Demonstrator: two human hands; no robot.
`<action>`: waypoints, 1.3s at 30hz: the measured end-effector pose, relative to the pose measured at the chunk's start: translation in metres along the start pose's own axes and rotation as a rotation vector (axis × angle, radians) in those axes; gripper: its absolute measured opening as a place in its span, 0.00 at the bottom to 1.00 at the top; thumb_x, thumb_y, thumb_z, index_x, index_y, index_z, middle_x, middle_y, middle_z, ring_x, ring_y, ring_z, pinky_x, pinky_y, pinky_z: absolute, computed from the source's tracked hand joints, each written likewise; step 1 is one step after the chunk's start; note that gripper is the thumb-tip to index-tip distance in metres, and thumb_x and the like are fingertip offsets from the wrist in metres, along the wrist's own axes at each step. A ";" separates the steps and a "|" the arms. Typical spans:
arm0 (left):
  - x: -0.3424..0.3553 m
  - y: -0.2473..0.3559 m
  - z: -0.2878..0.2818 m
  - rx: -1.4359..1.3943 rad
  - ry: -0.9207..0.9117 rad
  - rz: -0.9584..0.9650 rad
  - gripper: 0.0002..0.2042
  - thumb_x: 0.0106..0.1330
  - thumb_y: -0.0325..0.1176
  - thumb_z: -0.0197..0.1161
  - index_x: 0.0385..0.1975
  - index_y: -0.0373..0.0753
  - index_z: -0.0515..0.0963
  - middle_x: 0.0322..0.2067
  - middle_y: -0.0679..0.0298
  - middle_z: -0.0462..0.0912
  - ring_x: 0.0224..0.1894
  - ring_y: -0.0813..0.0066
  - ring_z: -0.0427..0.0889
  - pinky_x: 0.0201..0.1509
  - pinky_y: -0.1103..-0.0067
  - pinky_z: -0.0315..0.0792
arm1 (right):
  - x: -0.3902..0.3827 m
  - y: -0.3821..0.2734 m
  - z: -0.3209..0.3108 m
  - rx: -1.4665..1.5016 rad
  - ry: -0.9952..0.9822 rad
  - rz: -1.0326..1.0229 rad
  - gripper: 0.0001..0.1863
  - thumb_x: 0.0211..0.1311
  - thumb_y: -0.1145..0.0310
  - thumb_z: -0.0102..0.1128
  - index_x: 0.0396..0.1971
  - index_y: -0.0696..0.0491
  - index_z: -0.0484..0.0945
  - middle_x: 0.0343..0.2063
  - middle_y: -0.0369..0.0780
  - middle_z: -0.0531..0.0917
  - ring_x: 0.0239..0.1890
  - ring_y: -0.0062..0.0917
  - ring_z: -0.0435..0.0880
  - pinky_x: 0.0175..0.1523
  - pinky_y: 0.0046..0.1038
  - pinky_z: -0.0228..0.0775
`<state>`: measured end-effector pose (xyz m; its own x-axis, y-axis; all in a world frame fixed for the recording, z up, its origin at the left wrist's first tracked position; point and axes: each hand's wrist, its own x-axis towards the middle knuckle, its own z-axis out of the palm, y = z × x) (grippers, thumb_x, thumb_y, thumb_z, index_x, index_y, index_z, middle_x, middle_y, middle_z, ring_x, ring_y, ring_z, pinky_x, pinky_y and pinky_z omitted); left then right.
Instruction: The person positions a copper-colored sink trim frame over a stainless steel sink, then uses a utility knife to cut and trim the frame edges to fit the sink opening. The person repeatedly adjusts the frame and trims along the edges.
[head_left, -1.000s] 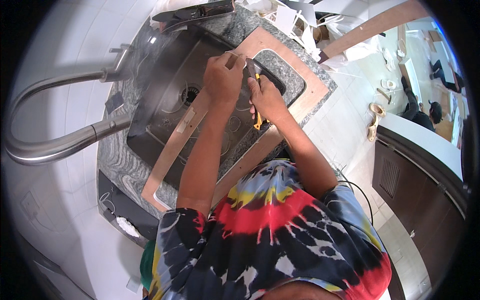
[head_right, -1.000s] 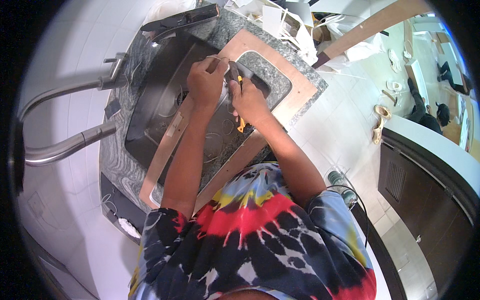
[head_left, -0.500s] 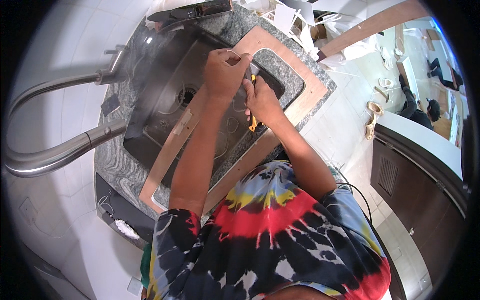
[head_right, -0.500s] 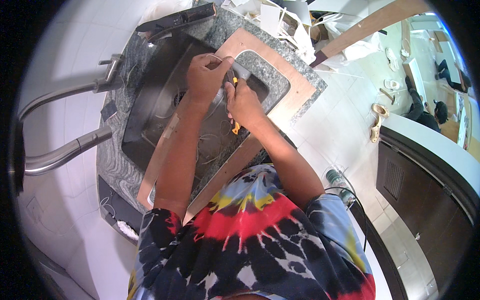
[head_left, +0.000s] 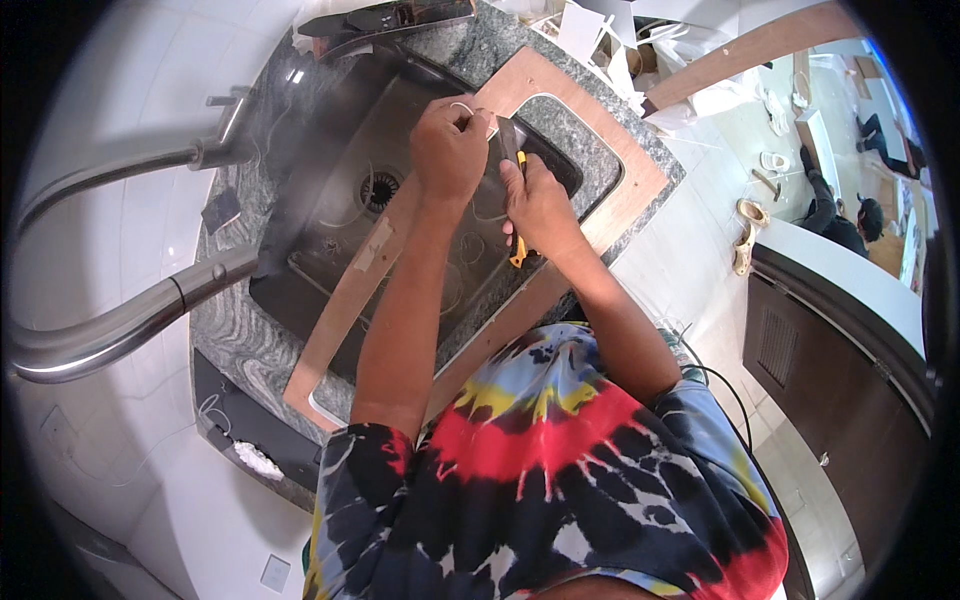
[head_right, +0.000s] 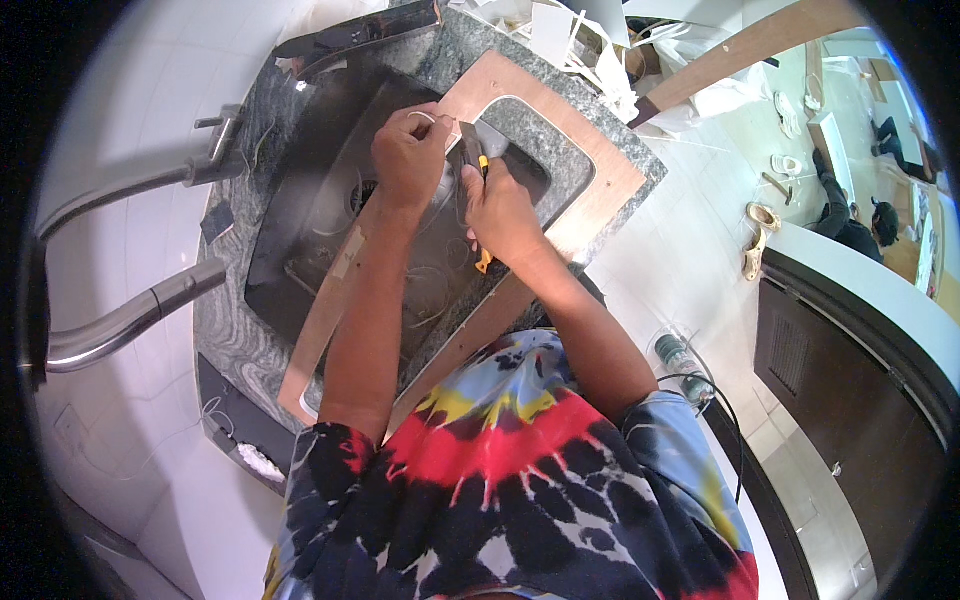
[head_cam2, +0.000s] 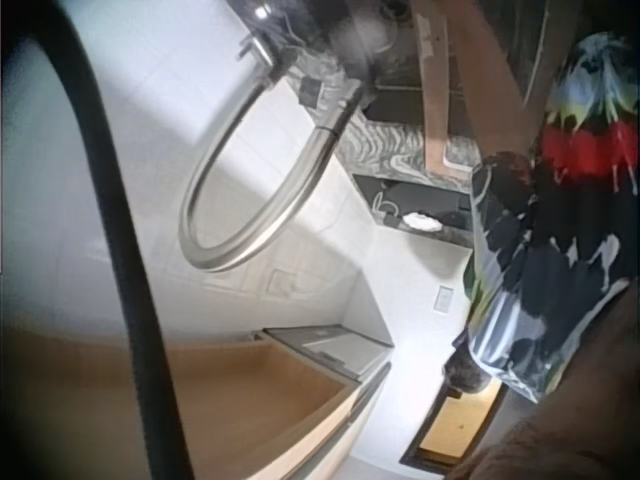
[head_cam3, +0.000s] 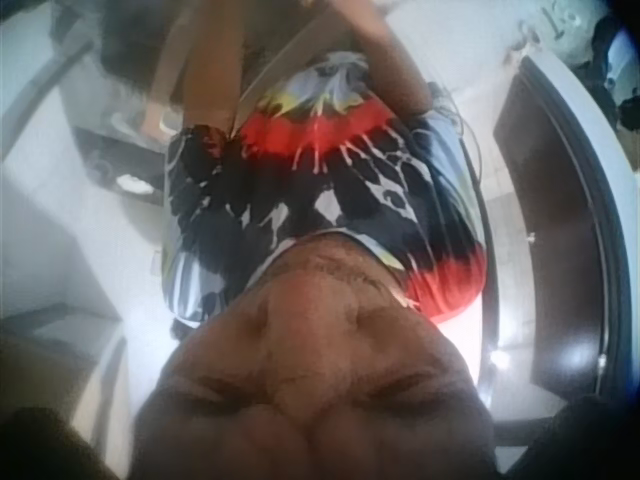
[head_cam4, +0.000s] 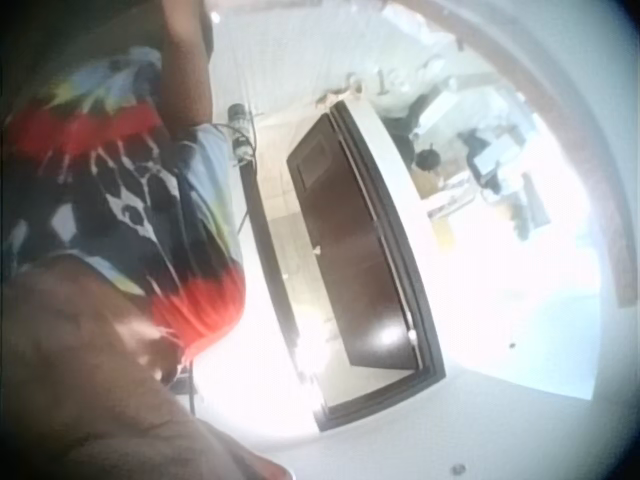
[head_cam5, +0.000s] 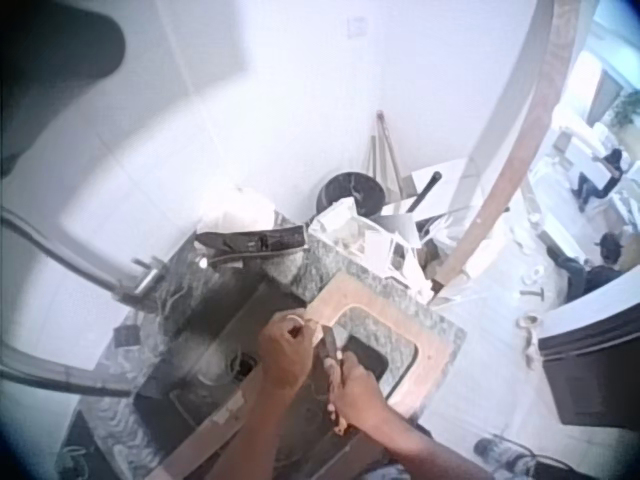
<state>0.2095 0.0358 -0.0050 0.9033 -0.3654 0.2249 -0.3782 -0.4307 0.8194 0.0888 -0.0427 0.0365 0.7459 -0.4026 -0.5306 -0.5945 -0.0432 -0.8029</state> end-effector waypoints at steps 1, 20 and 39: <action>-0.001 0.002 0.000 0.002 -0.003 -0.016 0.07 0.56 0.28 0.69 0.23 0.31 0.83 0.38 0.55 0.86 0.34 0.63 0.85 0.39 0.74 0.76 | -0.002 0.000 0.001 0.004 0.009 0.007 0.18 0.75 0.59 0.48 0.35 0.62 0.66 0.13 0.40 0.75 0.14 0.26 0.81 0.18 0.29 0.72; -0.006 0.007 0.003 -0.022 0.060 -0.107 0.08 0.57 0.27 0.62 0.18 0.31 0.79 0.38 0.55 0.86 0.42 0.58 0.84 0.48 0.68 0.76 | 0.010 0.000 0.012 0.043 0.020 -0.007 0.20 0.74 0.60 0.49 0.38 0.67 0.68 0.15 0.47 0.78 0.14 0.32 0.82 0.20 0.33 0.74; -0.009 0.004 0.007 -0.088 0.099 -0.173 0.09 0.59 0.24 0.64 0.18 0.28 0.77 0.37 0.52 0.87 0.36 0.64 0.86 0.42 0.73 0.75 | 0.002 0.016 0.018 0.068 0.019 -0.062 0.20 0.75 0.59 0.48 0.34 0.65 0.68 0.14 0.41 0.76 0.13 0.26 0.80 0.18 0.30 0.70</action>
<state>0.1988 0.0320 -0.0073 0.9703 -0.2075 0.1240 -0.2005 -0.4044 0.8923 0.0862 -0.0275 0.0183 0.7746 -0.4184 -0.4744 -0.5249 -0.0067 -0.8512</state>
